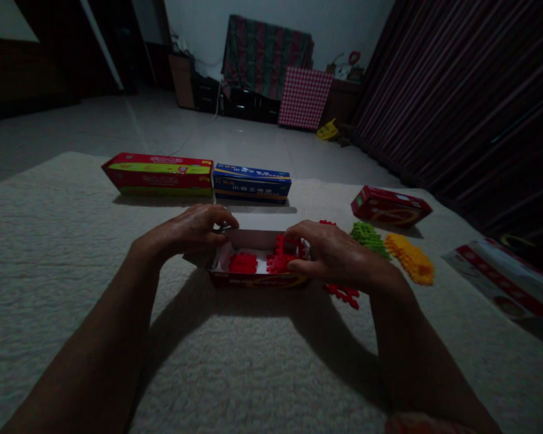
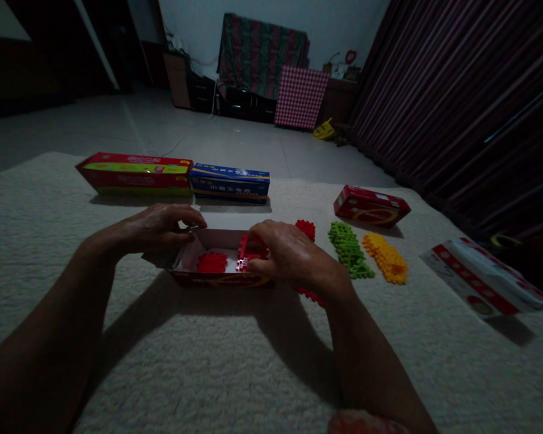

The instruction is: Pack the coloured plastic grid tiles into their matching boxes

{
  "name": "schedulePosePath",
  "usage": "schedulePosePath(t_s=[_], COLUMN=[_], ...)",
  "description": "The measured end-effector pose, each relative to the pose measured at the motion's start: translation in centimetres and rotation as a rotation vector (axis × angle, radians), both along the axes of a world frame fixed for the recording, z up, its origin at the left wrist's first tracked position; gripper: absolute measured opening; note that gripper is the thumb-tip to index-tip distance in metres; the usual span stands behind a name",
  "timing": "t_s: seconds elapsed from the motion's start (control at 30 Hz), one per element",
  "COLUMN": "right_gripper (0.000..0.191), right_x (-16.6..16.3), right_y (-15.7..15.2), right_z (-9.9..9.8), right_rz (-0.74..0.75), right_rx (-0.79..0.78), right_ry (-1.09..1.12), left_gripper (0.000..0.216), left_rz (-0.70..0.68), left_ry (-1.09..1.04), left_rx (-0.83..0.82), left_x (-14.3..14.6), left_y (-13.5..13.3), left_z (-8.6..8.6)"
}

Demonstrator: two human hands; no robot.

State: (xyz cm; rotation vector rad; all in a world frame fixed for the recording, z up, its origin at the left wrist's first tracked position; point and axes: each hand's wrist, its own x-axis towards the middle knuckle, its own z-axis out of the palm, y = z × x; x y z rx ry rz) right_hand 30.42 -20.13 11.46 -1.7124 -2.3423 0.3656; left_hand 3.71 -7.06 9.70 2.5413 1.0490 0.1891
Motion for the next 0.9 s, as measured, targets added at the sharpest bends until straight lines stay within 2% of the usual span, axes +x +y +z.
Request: schedulePosePath(t_s=[0.13,0.33,0.67,0.8,0.9], right_gripper=[0.030,0.029,0.030,0.028,0.028], right_x=[0.1,-0.3,0.4,1.8,4.1], right_y=[0.4,0.4,0.2,0.2,0.7], right_z=[-0.7,-0.1,-0.3,0.0,0.2], right_rz=[-0.025,-0.033,-0.038,-0.063,-0.171], right_rx=[-0.019,-0.048,-0.018,0.047,0.125], right_ry=[-0.048,-0.074,-0.039,-0.024,-0.036], left_gripper=[0.040,0.042,0.039,0.038,0.037], left_rz=[-0.020,-0.012,-0.008,0.010,0.013], left_ry=[0.003,0.038,0.029,0.029,0.007], left_rx=[0.014,0.019,0.018,0.015,0.009], left_x=[0.0,0.1,0.1,0.2,0.1], left_y=[0.1,0.1,0.0,0.0,0.2], left_z=[-0.1,0.0,0.1,0.1,-0.2])
